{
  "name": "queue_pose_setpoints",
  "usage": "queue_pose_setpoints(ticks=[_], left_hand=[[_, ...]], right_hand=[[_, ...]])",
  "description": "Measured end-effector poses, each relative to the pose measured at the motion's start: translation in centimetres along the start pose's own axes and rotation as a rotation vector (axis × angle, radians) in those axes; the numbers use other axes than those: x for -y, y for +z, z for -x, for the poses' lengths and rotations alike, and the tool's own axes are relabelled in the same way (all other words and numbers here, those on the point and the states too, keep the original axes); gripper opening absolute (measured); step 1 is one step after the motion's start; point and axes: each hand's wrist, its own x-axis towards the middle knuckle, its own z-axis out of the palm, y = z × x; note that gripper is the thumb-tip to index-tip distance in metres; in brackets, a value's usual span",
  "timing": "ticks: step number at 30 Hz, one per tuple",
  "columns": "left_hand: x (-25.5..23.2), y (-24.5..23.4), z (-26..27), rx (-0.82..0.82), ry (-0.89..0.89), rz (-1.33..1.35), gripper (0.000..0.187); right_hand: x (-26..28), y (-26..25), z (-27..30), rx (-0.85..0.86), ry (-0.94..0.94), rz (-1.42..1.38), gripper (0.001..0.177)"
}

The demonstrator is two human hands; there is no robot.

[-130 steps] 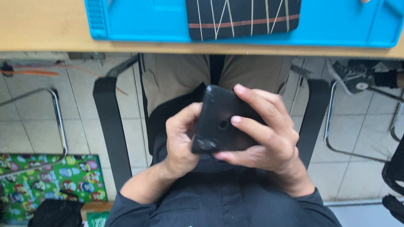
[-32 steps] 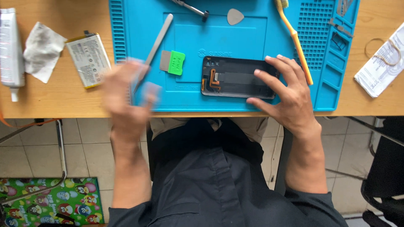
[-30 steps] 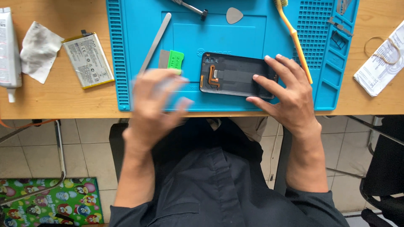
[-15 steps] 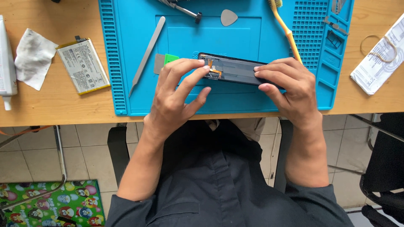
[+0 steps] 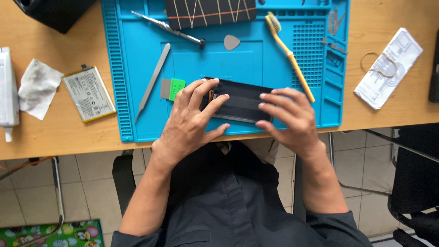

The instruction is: The person cleans the back of a disassembled smartphone using a toothbrush and tweezers. They then clean small screws on a blue work mat with the toothbrush and tweezers before wiping the phone again.

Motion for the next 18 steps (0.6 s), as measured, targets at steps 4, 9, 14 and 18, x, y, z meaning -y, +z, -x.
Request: queue_pose_setpoints(ticks=[4,9,14,18], left_hand=[[0.1,0.2,-0.1,0.024,-0.02,-0.038,0.068],[0.3,0.4,0.8,-0.091,0.0,0.005,0.055],[2.9,-2.8,3.1,-0.376,-0.38,-0.227,0.024],[5.8,-2.5,5.5,-0.208,-0.478,-0.346,0.017]], right_hand=[[-1.8,-1.8,-1.0,-0.06,0.115,-0.07,0.024],[-1.3,-1.2,-4.7,-0.033,0.079,-0.135,0.015],[0.6,1.8,-6.9,-0.194,-0.025,-0.295,0.018],[2.8,3.3,-5.6,-0.249,0.008,-0.395,0.019]])
